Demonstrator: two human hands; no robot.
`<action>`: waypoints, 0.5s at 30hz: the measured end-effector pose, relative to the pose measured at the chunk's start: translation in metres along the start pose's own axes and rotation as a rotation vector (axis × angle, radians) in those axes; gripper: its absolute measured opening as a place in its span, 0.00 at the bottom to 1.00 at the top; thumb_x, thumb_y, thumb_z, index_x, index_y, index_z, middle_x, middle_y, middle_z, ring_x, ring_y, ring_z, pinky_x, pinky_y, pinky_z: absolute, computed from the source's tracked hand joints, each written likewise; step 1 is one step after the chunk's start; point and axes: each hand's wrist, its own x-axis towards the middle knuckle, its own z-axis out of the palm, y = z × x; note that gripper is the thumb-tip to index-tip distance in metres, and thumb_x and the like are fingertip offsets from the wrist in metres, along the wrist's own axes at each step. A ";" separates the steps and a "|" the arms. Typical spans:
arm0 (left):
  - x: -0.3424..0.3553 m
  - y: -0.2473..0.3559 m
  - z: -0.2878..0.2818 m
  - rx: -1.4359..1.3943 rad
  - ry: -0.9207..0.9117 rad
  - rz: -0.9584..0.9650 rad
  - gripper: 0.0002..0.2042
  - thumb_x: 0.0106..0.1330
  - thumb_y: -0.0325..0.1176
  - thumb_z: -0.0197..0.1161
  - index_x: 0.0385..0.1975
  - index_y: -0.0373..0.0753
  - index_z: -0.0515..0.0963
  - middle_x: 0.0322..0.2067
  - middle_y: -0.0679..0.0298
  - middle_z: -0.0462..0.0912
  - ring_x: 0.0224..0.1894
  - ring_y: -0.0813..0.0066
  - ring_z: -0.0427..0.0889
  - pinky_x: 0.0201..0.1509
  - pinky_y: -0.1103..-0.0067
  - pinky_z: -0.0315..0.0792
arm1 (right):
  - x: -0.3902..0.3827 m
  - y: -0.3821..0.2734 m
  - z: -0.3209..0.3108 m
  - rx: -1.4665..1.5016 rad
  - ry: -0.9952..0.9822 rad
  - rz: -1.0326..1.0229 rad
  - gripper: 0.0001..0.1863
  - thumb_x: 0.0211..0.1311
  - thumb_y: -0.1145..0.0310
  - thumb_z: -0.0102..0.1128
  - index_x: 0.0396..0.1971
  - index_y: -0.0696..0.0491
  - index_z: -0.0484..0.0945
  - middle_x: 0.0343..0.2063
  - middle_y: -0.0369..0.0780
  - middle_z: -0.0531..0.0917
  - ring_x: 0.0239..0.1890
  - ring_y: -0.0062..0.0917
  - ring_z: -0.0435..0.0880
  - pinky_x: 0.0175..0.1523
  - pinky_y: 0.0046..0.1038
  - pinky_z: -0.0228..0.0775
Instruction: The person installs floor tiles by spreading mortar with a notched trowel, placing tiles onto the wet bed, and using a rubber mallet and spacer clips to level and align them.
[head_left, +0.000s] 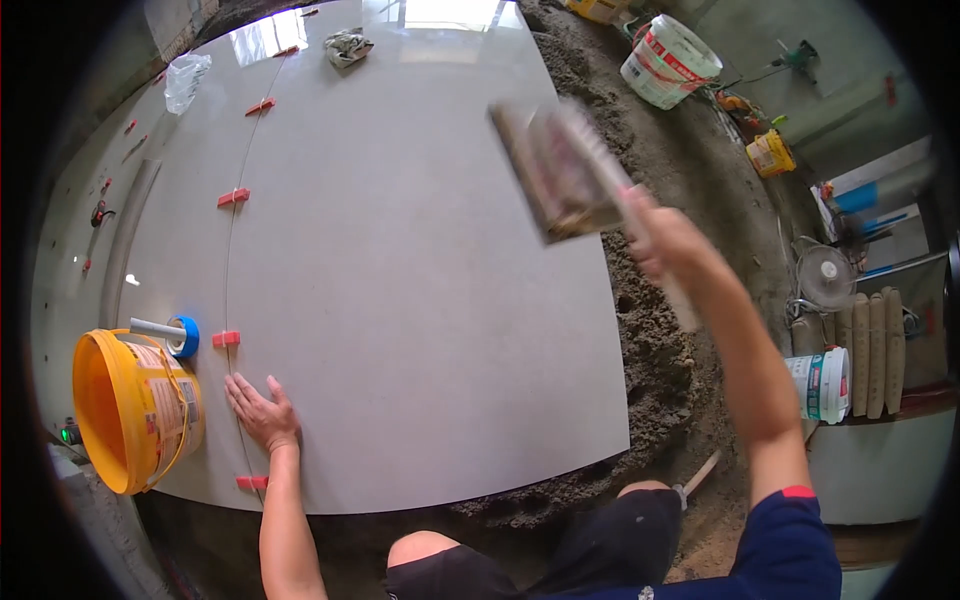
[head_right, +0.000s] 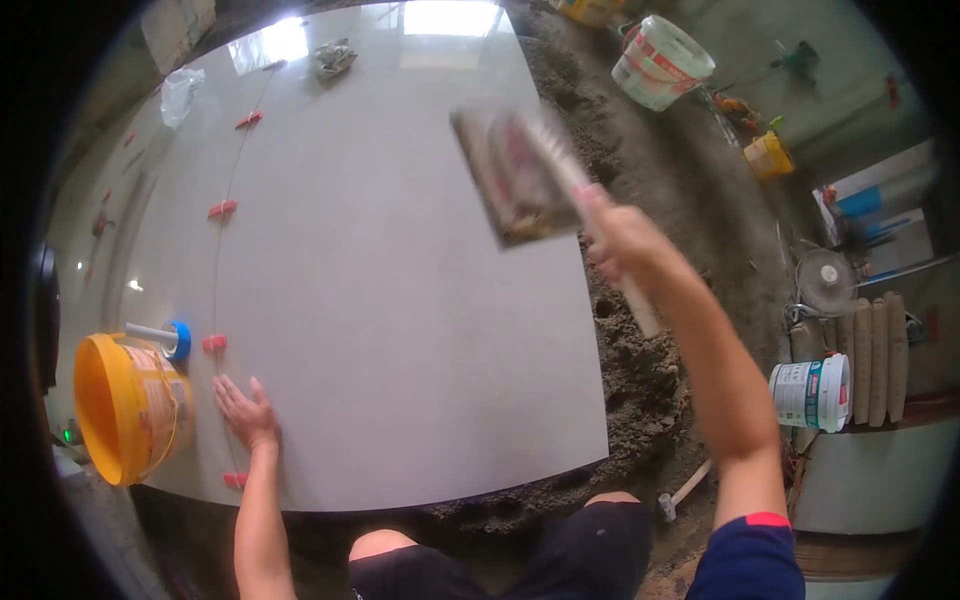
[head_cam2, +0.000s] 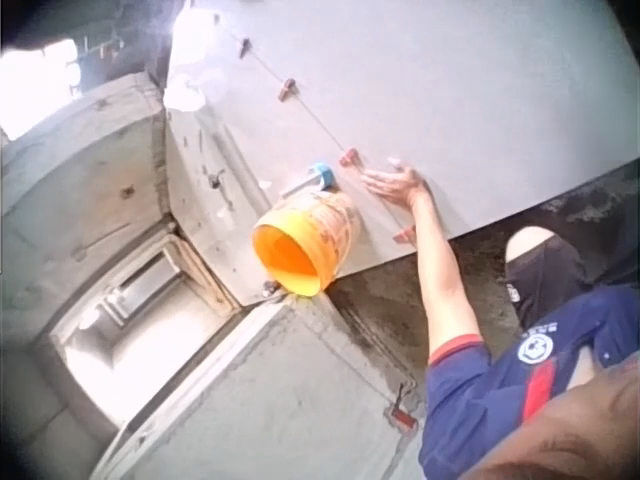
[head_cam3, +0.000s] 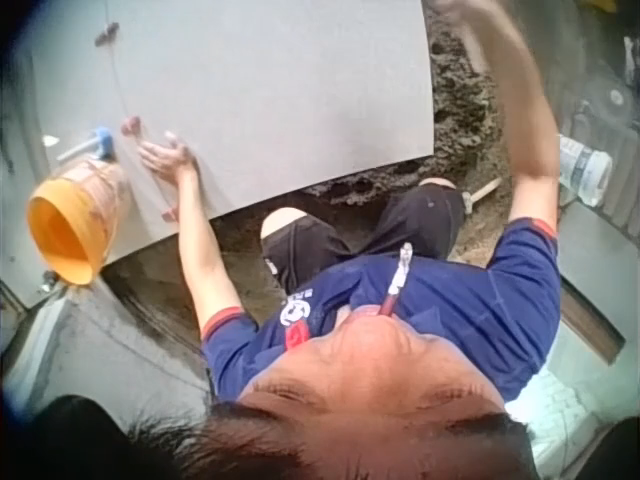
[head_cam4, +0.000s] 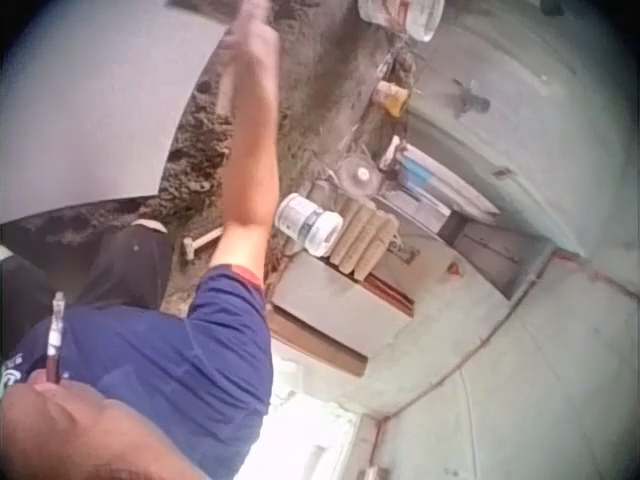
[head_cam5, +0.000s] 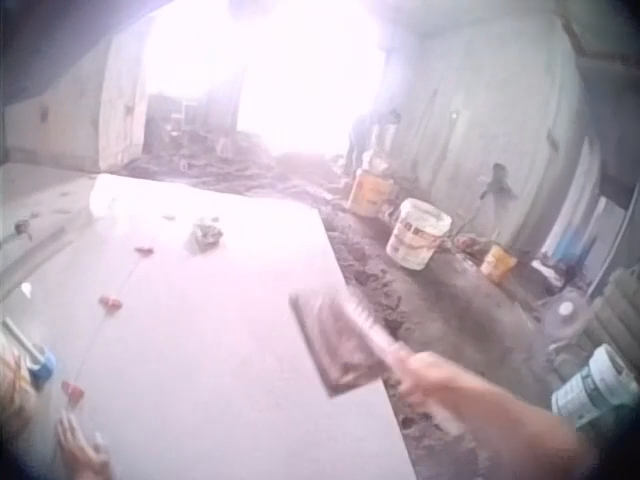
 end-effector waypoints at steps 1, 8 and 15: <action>-0.001 -0.004 -0.004 0.015 -0.008 0.000 0.33 0.70 0.49 0.51 0.65 0.26 0.64 0.68 0.42 0.63 0.71 0.49 0.60 0.76 0.64 0.53 | -0.025 -0.013 -0.011 0.049 0.008 -0.076 0.32 0.70 0.33 0.40 0.26 0.50 0.68 0.13 0.29 0.65 0.10 0.13 0.60 0.14 0.20 0.55; -0.007 0.022 0.000 -0.023 -0.019 -0.008 0.32 0.71 0.48 0.53 0.65 0.25 0.64 0.67 0.41 0.64 0.70 0.47 0.62 0.75 0.63 0.54 | -0.024 0.172 0.041 -0.300 0.347 -0.678 0.33 0.76 0.45 0.41 0.40 0.64 0.80 0.19 0.40 0.79 0.24 0.33 0.80 0.35 0.37 0.77; 0.001 -0.005 -0.003 0.000 0.010 0.020 0.33 0.71 0.50 0.53 0.64 0.25 0.65 0.66 0.40 0.65 0.70 0.47 0.63 0.75 0.63 0.55 | -0.057 0.036 0.035 -0.112 -0.172 -0.014 0.32 0.72 0.35 0.41 0.23 0.50 0.67 0.13 0.28 0.66 0.10 0.13 0.62 0.14 0.21 0.57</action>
